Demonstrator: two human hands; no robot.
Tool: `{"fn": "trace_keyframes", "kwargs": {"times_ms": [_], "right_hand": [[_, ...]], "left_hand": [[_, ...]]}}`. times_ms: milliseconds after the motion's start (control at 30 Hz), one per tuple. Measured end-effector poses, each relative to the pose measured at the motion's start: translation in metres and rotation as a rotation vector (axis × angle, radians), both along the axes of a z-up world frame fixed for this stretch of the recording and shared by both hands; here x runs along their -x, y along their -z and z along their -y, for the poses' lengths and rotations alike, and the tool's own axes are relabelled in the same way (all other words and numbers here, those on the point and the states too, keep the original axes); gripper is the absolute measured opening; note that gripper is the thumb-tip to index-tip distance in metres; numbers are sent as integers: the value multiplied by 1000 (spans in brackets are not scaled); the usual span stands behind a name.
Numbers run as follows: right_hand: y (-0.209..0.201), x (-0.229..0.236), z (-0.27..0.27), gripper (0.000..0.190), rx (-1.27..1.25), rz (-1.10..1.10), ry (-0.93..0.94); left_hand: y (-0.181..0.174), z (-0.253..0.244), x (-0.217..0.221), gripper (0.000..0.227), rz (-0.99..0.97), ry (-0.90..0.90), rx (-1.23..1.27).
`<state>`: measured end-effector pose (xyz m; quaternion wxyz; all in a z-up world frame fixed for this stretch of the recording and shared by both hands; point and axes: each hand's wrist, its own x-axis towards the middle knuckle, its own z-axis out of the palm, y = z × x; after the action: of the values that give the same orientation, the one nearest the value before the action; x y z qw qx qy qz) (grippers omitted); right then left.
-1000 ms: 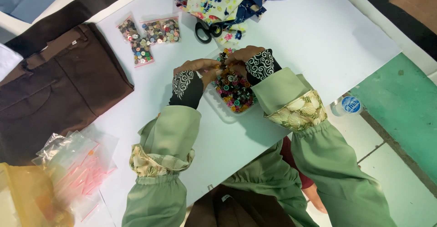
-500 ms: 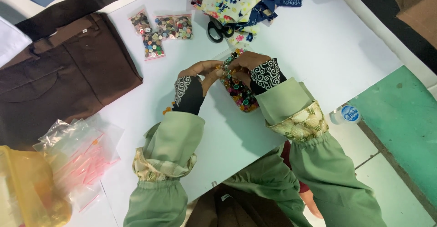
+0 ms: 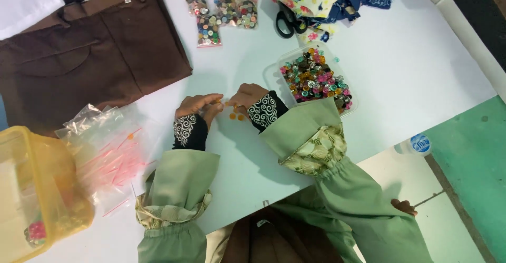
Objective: The person picks up colorful buttons from a plastic container by hand, sorts specific flat round buttons onto the table surface, and places them into a small transparent bag.
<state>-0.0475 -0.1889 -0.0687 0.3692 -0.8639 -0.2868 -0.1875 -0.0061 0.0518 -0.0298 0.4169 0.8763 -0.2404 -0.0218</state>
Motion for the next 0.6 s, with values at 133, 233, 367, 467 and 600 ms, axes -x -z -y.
{"fn": "trace_keyframes", "kwargs": {"times_ms": [133,233,367,467,600], "right_hand": [[21,-7,-7,15,86,55,45],[12,-1,-10,16,115,48,92],[-9,5,-21,17,62,42,132],[-2,2,-30,19,65,89,188],[-13,2,-48,15,97,251,159]], "left_hand": [[-36,7,11,24,-269,-34,134],[-6,6,8,18,-114,8,146],[14,5,2,18,-83,-5,173],[3,3,6,20,-51,-22,173],[8,-3,-1,25,-16,2,212]]}}
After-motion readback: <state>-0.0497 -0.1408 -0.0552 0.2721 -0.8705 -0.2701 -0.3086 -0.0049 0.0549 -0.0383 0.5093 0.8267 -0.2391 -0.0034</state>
